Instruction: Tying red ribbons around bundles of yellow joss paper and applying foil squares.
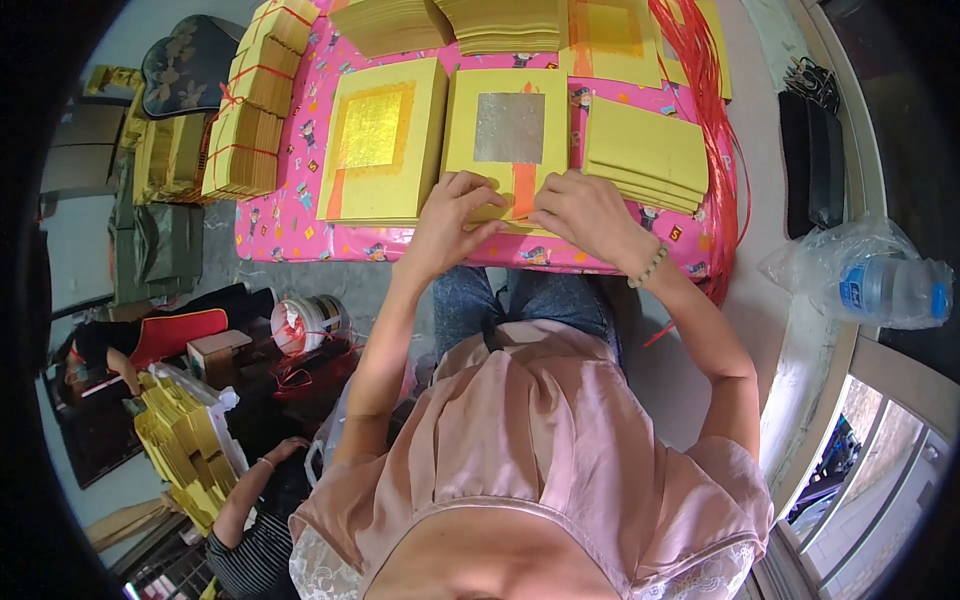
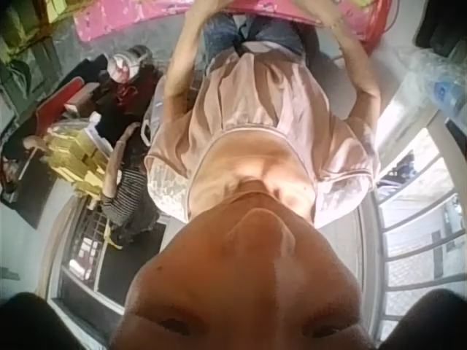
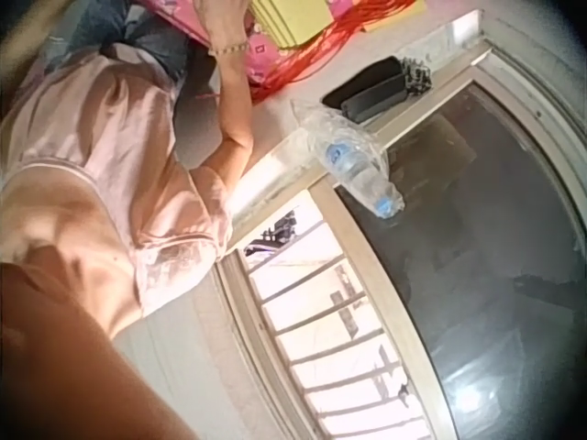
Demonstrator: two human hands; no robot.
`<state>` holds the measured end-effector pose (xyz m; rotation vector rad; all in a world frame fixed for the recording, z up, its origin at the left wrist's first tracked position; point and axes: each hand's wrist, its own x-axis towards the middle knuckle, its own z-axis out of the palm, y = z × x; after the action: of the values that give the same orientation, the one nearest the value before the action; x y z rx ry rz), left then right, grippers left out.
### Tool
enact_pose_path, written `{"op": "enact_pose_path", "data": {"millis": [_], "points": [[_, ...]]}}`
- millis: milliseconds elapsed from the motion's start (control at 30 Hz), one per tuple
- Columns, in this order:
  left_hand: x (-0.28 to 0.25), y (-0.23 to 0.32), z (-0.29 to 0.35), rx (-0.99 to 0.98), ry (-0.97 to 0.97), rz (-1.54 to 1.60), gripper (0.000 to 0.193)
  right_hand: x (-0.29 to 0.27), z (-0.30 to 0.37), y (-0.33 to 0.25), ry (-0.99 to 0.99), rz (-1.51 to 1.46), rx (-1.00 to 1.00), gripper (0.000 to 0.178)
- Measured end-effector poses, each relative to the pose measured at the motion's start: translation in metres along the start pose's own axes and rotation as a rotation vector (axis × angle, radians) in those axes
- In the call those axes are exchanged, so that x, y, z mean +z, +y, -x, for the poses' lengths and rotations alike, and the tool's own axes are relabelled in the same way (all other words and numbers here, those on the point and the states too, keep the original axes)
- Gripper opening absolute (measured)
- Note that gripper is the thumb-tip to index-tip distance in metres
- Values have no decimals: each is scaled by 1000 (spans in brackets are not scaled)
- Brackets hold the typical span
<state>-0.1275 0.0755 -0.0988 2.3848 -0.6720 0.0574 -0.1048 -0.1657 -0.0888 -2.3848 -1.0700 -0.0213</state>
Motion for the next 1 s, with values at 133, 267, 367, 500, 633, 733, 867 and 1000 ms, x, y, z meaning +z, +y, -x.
{"op": "enact_pose_path", "data": {"millis": [133, 267, 367, 500, 633, 733, 867, 1000], "points": [[-1, -2, -1, 5, 11, 30, 27, -2, -1, 1, -27, -13, 31, 16], [-5, 0, -5, -23, -6, 48, 23, -3, -3, 6, -19, -10, 32, 17], [-6, 0, -6, -28, 3, 52, 24, -4, -5, 5, 3, -22, 27, 18], [-7, 7, -11, 9, 13, -9, 20, -5, -5, 2, 7, -9, 100, 17], [-4, 12, -23, -30, 51, -209, 16, -9, -13, 2, 153, -58, 133, 16], [-10, 21, -38, -25, 176, -195, 27, -20, -30, 10, 236, -94, 168, 16], [-3, 20, -48, 138, 423, -322, 43, -26, -61, 45, 279, -102, 237, 18], [12, 7, -55, 70, 248, -295, 56, -27, -91, 84, 281, -134, 317, 20]]}}
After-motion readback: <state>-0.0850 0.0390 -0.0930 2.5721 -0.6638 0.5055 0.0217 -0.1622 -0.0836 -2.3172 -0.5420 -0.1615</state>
